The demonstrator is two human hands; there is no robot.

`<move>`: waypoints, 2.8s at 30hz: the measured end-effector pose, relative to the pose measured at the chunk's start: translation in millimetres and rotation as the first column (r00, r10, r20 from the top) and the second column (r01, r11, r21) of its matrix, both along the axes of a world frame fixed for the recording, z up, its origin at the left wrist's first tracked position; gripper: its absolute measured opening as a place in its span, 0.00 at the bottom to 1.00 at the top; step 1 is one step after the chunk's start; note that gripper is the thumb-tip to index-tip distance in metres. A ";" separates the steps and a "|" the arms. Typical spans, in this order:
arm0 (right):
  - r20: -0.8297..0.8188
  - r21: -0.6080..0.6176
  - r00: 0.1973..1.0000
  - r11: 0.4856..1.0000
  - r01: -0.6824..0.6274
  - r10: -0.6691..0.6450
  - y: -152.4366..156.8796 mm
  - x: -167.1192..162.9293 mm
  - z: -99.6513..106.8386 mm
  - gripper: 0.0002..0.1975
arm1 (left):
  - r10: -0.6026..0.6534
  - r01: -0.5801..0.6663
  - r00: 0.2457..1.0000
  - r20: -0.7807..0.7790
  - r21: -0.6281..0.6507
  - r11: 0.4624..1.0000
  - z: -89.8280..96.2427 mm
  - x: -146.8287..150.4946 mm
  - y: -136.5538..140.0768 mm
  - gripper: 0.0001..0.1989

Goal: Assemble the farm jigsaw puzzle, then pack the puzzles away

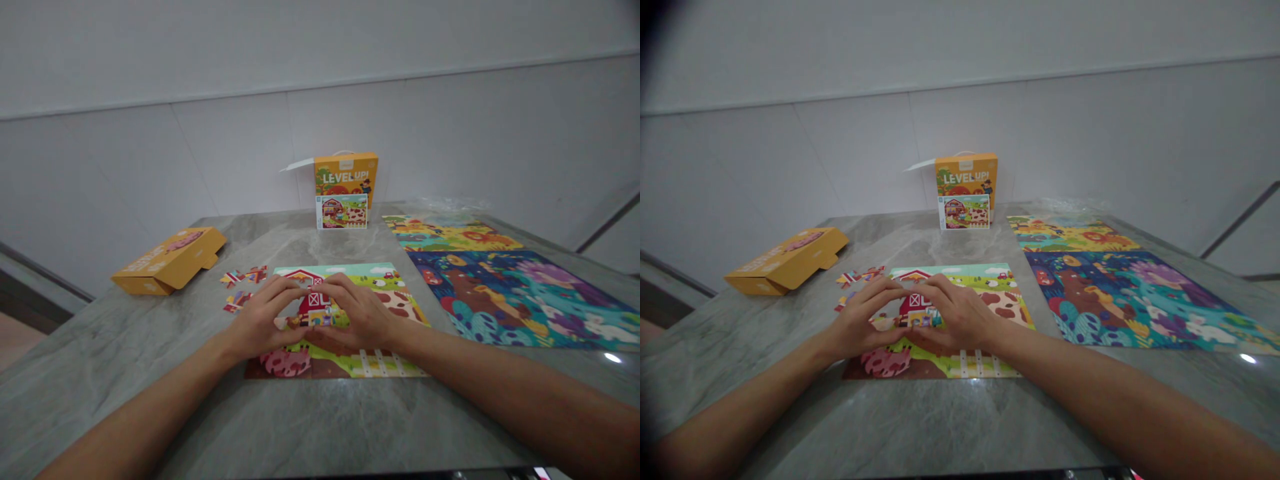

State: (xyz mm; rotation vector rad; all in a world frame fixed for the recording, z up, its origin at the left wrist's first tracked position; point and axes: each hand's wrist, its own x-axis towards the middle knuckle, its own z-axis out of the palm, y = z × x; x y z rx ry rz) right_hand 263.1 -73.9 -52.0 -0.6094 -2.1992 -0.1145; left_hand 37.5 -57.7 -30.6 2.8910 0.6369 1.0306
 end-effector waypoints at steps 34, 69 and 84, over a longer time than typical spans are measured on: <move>-0.021 0.039 0.999 0.999 -0.036 0.037 4.8 2.8 -9.3 0.26 | 0.052 -0.056 0.997 0.054 0.065 0.996 -2.2 4.4 -2.7 0.20; 0.006 0.022 0.999 0.999 0.039 -0.039 8.6 2.0 -9.1 0.16 | 0.237 -0.216 0.970 -0.062 0.236 0.948 -1.1 17.5 -8.3 0.19; 0.054 0.080 0.993 0.992 0.096 -0.101 8.6 -0.4 -6.4 0.17 | 0.211 -0.162 0.970 -0.122 0.325 0.932 1.4 7.7 3.4 0.19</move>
